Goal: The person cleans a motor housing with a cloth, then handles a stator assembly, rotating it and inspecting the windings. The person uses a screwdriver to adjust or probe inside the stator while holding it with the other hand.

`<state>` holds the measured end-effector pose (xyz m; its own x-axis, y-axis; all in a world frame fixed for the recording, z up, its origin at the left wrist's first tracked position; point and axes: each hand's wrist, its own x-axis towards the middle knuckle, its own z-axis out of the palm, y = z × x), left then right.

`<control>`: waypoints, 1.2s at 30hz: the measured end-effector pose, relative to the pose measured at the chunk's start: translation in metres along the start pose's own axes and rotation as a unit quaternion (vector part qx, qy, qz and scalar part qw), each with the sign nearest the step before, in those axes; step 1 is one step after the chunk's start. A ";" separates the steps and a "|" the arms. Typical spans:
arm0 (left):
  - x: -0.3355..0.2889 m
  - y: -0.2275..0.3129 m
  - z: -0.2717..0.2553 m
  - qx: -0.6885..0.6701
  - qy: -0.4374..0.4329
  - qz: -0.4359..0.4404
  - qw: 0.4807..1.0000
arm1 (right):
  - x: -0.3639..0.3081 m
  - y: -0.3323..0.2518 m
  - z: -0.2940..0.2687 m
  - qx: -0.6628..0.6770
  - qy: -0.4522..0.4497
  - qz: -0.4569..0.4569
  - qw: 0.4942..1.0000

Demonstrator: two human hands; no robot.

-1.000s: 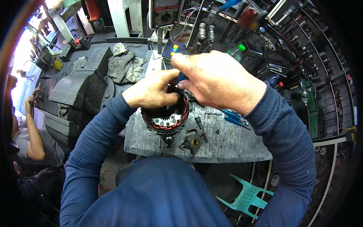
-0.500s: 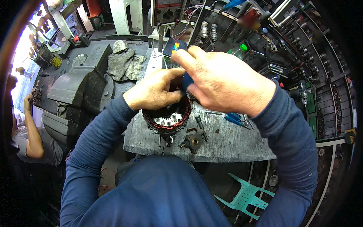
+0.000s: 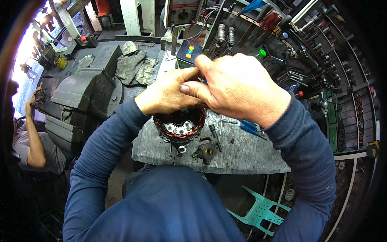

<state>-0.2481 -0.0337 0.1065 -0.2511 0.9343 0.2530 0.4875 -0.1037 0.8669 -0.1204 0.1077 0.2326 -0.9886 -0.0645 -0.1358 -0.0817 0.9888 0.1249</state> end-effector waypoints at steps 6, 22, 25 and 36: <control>-0.007 -0.021 -0.008 0.034 -0.007 0.055 0.998 | 0.001 0.003 0.014 0.026 0.036 -0.047 0.998; -0.118 -0.009 0.040 0.345 0.021 0.051 0.937 | -0.010 0.002 0.039 0.250 0.196 -0.089 0.944; -0.115 -0.014 0.038 0.317 0.027 0.066 0.946 | -0.014 -0.004 0.051 0.226 0.149 0.014 0.963; -0.114 -0.011 0.043 0.315 0.021 0.034 0.948 | -0.007 -0.050 0.088 0.266 0.409 0.116 0.865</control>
<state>-0.1893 -0.1243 0.0497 -0.2277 0.9168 0.3280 0.9034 0.0732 0.4225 -0.0986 0.0705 0.1403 -0.7476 0.2857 0.5995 -0.0143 0.8956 -0.4446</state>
